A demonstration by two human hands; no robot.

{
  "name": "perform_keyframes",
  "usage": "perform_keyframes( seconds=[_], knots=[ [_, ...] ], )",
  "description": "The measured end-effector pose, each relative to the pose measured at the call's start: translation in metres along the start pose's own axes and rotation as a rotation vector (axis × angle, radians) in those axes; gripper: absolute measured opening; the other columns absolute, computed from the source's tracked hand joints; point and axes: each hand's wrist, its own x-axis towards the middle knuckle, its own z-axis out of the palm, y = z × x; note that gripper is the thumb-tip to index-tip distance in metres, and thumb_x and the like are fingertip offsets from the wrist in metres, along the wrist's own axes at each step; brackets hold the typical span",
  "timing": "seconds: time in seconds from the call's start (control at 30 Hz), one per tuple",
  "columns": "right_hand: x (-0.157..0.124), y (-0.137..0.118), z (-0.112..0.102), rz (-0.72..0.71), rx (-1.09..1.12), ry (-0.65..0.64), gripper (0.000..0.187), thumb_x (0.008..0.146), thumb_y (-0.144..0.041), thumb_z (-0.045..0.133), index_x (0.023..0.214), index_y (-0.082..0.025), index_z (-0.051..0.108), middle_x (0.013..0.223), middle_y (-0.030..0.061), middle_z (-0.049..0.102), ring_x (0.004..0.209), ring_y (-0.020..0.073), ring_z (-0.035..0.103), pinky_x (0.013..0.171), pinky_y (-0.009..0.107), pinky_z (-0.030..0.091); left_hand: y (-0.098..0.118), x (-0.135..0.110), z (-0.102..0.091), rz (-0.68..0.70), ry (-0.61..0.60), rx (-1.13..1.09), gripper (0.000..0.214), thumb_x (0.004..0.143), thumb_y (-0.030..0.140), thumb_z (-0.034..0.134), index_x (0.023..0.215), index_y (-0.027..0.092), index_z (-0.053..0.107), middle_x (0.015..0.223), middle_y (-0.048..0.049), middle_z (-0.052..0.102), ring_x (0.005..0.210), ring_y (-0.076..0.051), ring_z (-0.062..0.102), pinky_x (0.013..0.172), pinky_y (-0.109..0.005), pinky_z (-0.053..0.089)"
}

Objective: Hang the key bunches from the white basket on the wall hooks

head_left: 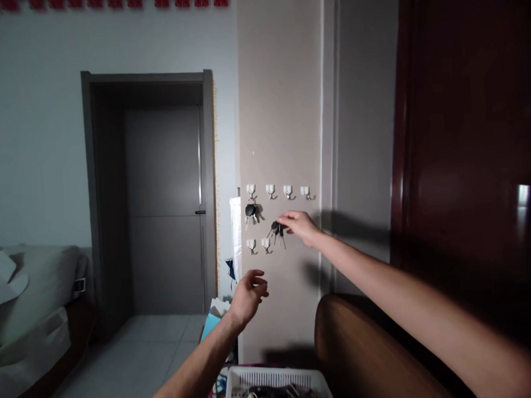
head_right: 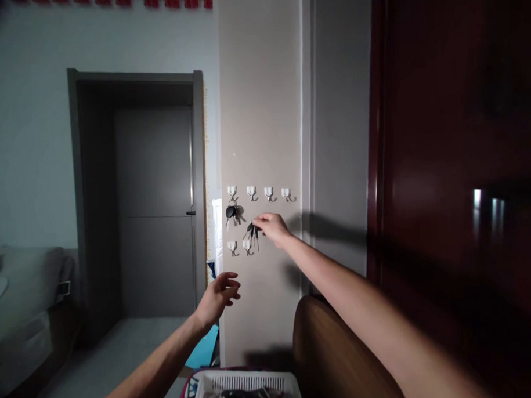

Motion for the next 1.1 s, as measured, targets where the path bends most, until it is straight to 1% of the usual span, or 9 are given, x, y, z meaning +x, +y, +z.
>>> perform_keyframes(
  seconds=[0.13,0.3,0.47,0.63,0.77,0.83,0.9,1.0,1.1],
  knots=[
    [0.046,-0.014,0.003,-0.023,-0.032,0.193,0.018,0.055,-0.026,0.051,0.068,-0.014,0.056,0.066,0.0009,0.057,0.053,0.0074,0.049,0.044,0.017,0.036,0.011,0.010,-0.008,0.023,-0.001,0.035,0.026,0.057,0.013,0.041,0.083,0.016,0.041,0.070,0.0000,0.046,0.056,-0.008,0.049,0.047,-0.019,0.032],
    [0.084,-0.010,0.010,-0.055,-0.136,0.357,0.019,0.058,-0.025,0.049,0.070,-0.014,0.057,0.064,0.0012,0.058,0.052,0.0075,0.049,0.044,0.016,0.036,0.004,0.015,-0.019,-0.012,0.009,0.046,0.024,0.058,0.012,0.041,0.082,0.015,0.041,0.068,0.0006,0.045,0.055,-0.008,0.049,0.047,-0.018,0.031],
    [0.104,-0.002,0.012,-0.034,-0.259,0.378,0.020,0.059,-0.025,0.048,0.073,-0.014,0.059,0.065,0.0029,0.059,0.052,0.0087,0.051,0.045,0.017,0.036,-0.004,0.016,-0.022,-0.049,0.023,0.045,0.023,0.058,0.013,0.042,0.082,0.014,0.041,0.068,0.0005,0.045,0.055,-0.008,0.049,0.047,-0.018,0.032],
    [0.105,0.000,0.012,0.004,-0.420,0.336,0.020,0.062,-0.024,0.046,0.072,-0.013,0.059,0.066,0.0044,0.059,0.056,0.0099,0.052,0.049,0.019,0.038,-0.007,0.013,-0.021,-0.058,0.005,0.053,0.024,0.058,0.014,0.042,0.082,0.015,0.042,0.069,0.0002,0.045,0.055,-0.008,0.049,0.048,-0.019,0.032],
    [0.083,-0.005,0.009,-0.048,-0.591,0.296,0.018,0.063,-0.020,0.045,0.072,-0.014,0.059,0.069,0.0038,0.059,0.064,0.0119,0.053,0.056,0.021,0.039,-0.012,0.004,-0.022,-0.079,0.010,0.068,0.023,0.059,0.015,0.044,0.081,0.014,0.043,0.069,-0.0002,0.046,0.055,-0.008,0.049,0.047,-0.019,0.033],
    [0.063,-0.005,0.008,-0.097,-0.621,0.279,0.020,0.063,-0.020,0.045,0.076,-0.015,0.059,0.075,0.0028,0.058,0.070,0.0121,0.052,0.060,0.021,0.038,-0.017,-0.002,-0.022,-0.093,0.001,0.076,0.023,0.058,0.015,0.044,0.081,0.014,0.044,0.069,-0.0004,0.046,0.055,-0.008,0.049,0.047,-0.018,0.033],
    [0.038,0.000,0.009,-0.154,-0.624,0.200,0.022,0.063,-0.021,0.044,0.080,-0.015,0.058,0.080,0.0022,0.058,0.074,0.0116,0.051,0.064,0.021,0.038,-0.023,-0.008,-0.021,-0.113,-0.019,0.084,0.023,0.058,0.015,0.045,0.081,0.014,0.044,0.069,-0.0006,0.047,0.055,-0.007,0.049,0.047,-0.018,0.033],
    [-0.017,0.022,0.018,-0.183,-0.615,-0.072,0.024,0.064,-0.021,0.043,0.082,-0.014,0.057,0.079,0.0024,0.058,0.071,0.0107,0.051,0.063,0.020,0.038,-0.036,-0.018,-0.016,-0.165,-0.043,0.106,0.023,0.059,0.015,0.045,0.082,0.014,0.045,0.069,-0.0010,0.048,0.054,-0.007,0.049,0.045,-0.017,0.033],
    [-0.086,0.060,0.030,-0.096,-0.600,-0.419,0.023,0.063,-0.022,0.044,0.080,-0.014,0.058,0.076,0.0028,0.059,0.066,0.0102,0.052,0.059,0.019,0.038,-0.056,-0.031,-0.008,-0.224,-0.085,0.164,0.024,0.060,0.015,0.044,0.084,0.013,0.045,0.069,-0.0013,0.050,0.053,-0.007,0.049,0.044,-0.016,0.033]
  ],
)
